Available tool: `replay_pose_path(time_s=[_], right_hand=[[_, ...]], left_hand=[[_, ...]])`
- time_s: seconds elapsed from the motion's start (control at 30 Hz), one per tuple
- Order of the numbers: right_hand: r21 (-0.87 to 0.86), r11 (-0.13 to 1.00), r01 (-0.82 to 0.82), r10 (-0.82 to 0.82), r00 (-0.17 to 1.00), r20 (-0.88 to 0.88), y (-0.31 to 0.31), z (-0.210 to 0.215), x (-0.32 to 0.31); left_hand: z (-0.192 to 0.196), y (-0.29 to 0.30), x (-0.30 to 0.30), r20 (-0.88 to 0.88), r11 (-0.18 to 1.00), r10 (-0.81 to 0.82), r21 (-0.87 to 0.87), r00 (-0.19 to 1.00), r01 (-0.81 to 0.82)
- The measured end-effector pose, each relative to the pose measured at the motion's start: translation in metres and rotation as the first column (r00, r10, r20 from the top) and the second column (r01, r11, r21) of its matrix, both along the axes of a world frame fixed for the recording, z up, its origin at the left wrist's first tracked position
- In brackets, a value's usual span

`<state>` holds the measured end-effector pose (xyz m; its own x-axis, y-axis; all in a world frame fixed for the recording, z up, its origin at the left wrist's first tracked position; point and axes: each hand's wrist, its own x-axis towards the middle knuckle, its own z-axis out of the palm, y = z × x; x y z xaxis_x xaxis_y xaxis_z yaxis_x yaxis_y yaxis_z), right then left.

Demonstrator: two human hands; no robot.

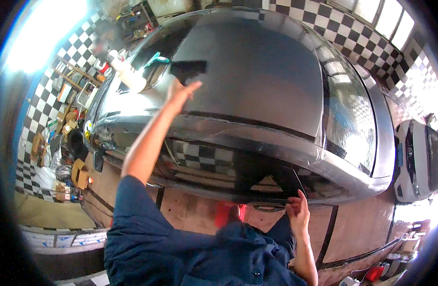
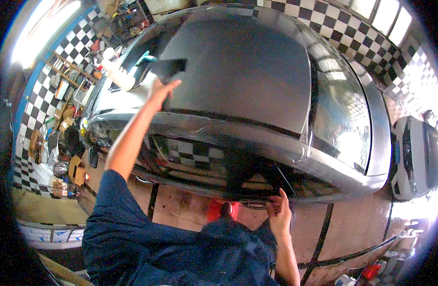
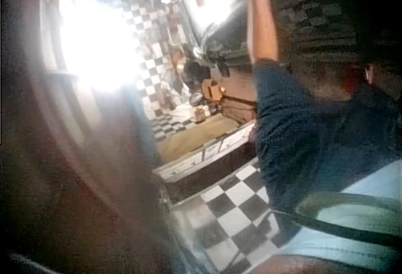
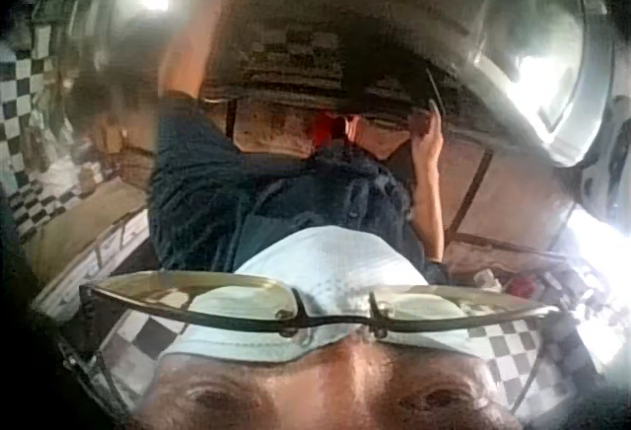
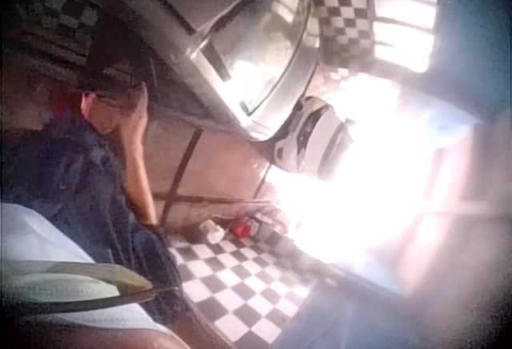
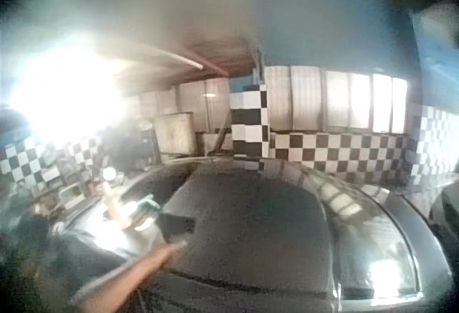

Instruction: The person applies a transparent protective film to the hood of a dark gray car. They use a squeegee to smooth the film, spray liquid from a bottle, and use a small tool to trim the edges. The person repeatedly smooths and adjusts the film to remove bubbles and ensure adhesion.

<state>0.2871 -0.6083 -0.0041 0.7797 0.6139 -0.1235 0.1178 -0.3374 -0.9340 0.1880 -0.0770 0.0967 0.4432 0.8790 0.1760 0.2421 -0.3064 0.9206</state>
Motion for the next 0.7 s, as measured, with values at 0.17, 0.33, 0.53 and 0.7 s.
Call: replay_pose_path(time_s=[0.17, 0.33, 0.53, 0.7], right_hand=[[-0.034, 0.953, 0.300, -0.302, 0.939, -0.165, -0.072, -0.048, 0.025], [-0.031, 0.925, 0.379, -0.379, 0.911, -0.164, -0.117, -0.088, 0.038], [-0.016, 0.935, 0.353, -0.344, 0.896, -0.281, -0.128, -0.134, 0.054], [0.095, 0.952, 0.291, -0.267, 0.942, -0.204, -0.095, -0.132, 0.084]], left_hand=[[-0.022, 0.112, 0.012, -0.449, 0.949, 0.268, 0.276, 0.852, -0.153], [-0.072, 0.186, 0.001, -0.535, 0.931, 0.283, 0.351, 0.796, -0.095], [-0.067, 0.189, 0.001, -0.599, 0.908, 0.391, 0.378, 0.699, -0.183], [-0.056, 0.144, -0.015, -0.445, 0.791, 0.496, 0.587, 0.746, -0.175]])
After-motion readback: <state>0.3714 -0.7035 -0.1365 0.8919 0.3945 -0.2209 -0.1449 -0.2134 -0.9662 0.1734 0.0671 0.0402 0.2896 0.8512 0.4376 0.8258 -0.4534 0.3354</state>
